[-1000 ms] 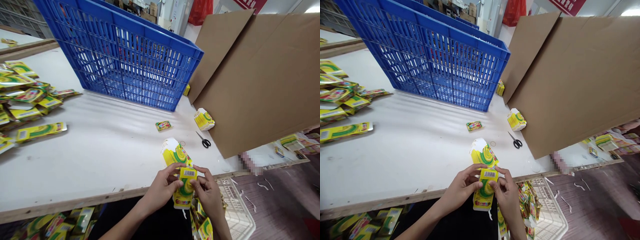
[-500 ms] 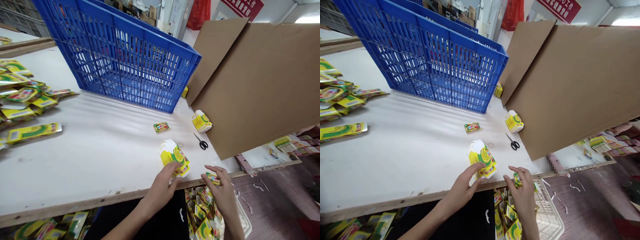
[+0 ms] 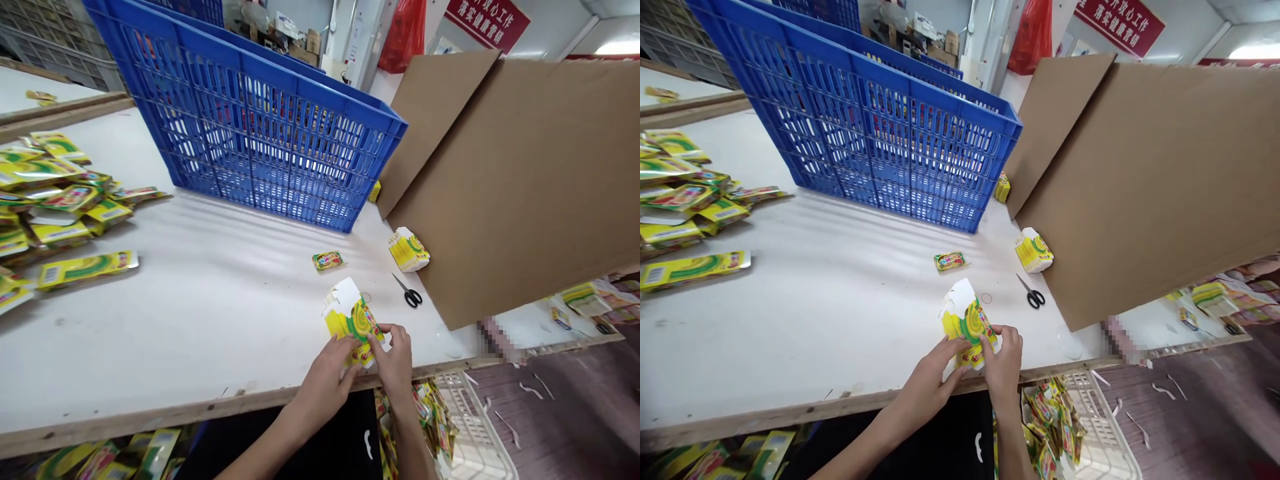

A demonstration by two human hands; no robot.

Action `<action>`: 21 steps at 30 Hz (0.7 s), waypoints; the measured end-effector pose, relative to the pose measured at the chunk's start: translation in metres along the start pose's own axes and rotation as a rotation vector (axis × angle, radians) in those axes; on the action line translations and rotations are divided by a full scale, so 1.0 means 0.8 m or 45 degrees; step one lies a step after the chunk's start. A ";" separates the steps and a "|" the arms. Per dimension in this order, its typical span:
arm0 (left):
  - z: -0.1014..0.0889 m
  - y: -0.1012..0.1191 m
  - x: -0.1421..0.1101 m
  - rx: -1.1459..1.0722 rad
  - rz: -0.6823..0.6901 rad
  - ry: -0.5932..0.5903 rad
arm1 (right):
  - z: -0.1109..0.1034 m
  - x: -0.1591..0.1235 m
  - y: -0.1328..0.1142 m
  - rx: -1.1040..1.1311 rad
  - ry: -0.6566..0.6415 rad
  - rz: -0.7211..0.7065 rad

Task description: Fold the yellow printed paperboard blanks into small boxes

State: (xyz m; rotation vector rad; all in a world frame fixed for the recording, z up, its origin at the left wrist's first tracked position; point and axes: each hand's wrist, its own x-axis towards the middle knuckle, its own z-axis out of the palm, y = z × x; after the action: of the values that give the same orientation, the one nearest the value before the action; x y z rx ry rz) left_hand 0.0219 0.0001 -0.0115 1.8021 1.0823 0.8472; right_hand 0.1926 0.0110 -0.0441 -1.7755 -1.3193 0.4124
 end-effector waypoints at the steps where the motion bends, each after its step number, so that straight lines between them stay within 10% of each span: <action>1: -0.001 0.001 -0.001 -0.027 -0.016 0.011 | -0.003 -0.002 -0.002 0.078 -0.006 0.059; 10: -0.011 0.023 0.001 -0.809 -0.144 0.148 | -0.050 -0.031 -0.037 1.187 -0.026 0.603; 14: -0.005 0.027 0.008 -1.304 -0.102 -0.096 | -0.043 -0.051 -0.057 1.373 -0.231 0.695; 21: -0.016 0.038 0.002 -1.358 -0.072 -0.174 | -0.030 -0.066 -0.055 1.359 -0.370 0.622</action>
State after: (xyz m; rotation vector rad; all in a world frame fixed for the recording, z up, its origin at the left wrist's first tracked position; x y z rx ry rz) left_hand 0.0217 -0.0023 0.0215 0.8981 0.4155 0.9814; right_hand 0.1623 -0.0437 -0.0074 -1.0851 -0.5737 1.3852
